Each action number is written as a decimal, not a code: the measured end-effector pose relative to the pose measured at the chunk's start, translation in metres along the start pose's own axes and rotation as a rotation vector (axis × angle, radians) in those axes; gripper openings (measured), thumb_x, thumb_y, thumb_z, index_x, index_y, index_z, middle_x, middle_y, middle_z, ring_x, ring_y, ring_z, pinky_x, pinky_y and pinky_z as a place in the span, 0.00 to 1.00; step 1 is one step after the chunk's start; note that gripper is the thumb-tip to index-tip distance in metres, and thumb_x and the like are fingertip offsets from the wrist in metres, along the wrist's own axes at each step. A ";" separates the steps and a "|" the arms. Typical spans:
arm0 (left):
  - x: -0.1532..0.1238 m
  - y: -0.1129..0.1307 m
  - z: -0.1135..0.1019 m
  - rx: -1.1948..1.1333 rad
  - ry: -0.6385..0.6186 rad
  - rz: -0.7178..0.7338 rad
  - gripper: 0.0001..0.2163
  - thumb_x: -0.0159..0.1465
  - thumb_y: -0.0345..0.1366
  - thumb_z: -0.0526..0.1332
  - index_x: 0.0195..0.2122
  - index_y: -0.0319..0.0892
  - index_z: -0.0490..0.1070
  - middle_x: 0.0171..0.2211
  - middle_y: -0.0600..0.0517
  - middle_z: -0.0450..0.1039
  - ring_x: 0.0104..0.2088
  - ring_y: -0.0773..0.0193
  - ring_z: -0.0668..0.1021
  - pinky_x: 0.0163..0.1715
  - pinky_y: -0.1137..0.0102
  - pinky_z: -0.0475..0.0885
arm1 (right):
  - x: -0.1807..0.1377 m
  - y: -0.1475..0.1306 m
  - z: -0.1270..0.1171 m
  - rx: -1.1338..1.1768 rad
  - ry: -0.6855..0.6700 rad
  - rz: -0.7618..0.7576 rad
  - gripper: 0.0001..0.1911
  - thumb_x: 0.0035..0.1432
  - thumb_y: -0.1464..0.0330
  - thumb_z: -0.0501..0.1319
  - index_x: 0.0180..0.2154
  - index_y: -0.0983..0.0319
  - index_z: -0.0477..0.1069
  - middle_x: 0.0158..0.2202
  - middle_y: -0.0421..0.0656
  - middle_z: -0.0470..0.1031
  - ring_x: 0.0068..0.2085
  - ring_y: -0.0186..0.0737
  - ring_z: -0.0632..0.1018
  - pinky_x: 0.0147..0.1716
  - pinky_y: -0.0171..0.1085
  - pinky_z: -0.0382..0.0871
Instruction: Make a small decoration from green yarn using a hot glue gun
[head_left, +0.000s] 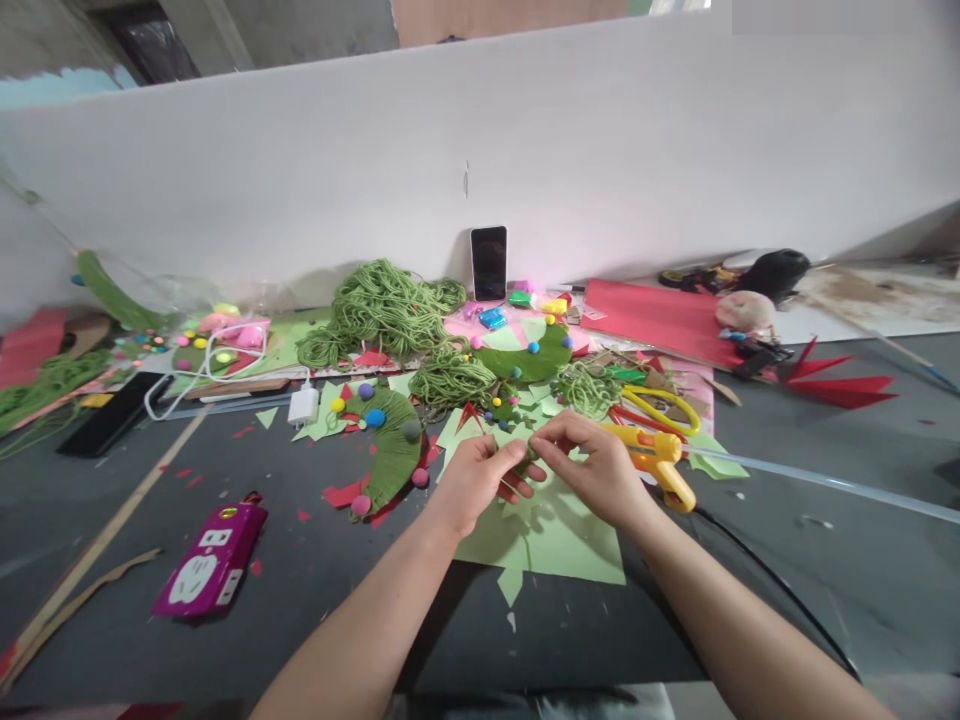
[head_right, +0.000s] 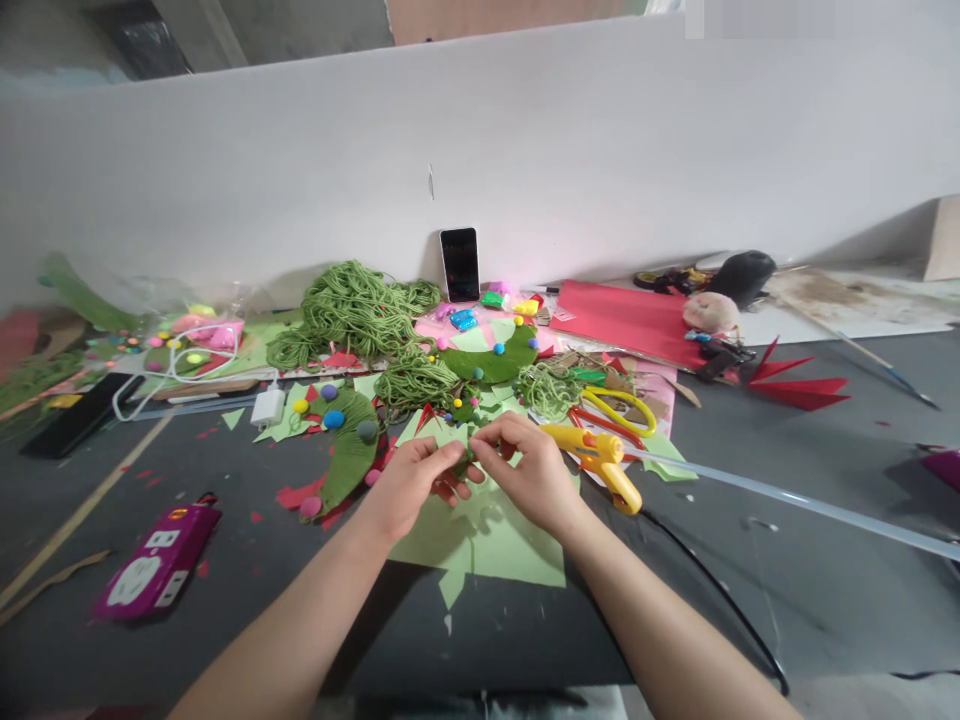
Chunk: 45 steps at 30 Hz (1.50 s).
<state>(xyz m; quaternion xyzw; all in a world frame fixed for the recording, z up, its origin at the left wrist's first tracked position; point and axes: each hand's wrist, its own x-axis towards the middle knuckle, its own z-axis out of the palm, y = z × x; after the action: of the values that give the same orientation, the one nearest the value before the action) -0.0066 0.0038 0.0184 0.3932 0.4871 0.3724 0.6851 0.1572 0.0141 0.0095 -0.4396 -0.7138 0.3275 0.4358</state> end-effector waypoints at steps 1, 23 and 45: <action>0.000 -0.001 0.000 0.002 -0.004 -0.005 0.13 0.57 0.43 0.63 0.30 0.36 0.75 0.28 0.45 0.80 0.20 0.69 0.75 0.20 0.76 0.67 | 0.000 0.000 0.000 0.021 -0.014 0.021 0.08 0.60 0.66 0.59 0.29 0.61 0.72 0.27 0.41 0.71 0.30 0.36 0.71 0.28 0.36 0.65; 0.003 -0.001 -0.003 -0.178 -0.074 -0.015 0.15 0.57 0.45 0.63 0.28 0.34 0.76 0.22 0.49 0.75 0.19 0.70 0.73 0.19 0.76 0.67 | -0.001 -0.009 -0.009 -0.003 -0.094 -0.319 0.10 0.61 0.76 0.55 0.41 0.63 0.73 0.35 0.46 0.70 0.38 0.39 0.73 0.38 0.39 0.69; 0.000 0.000 -0.002 0.105 -0.007 0.167 0.10 0.52 0.40 0.69 0.28 0.37 0.77 0.24 0.50 0.77 0.24 0.69 0.75 0.26 0.75 0.70 | -0.001 -0.008 0.000 0.315 -0.096 0.255 0.06 0.57 0.66 0.60 0.31 0.62 0.68 0.27 0.40 0.73 0.29 0.36 0.75 0.30 0.37 0.67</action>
<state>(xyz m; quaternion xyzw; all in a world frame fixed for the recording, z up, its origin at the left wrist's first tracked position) -0.0081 0.0045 0.0178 0.4693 0.4691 0.4008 0.6318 0.1547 0.0097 0.0155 -0.4368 -0.6122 0.5083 0.4196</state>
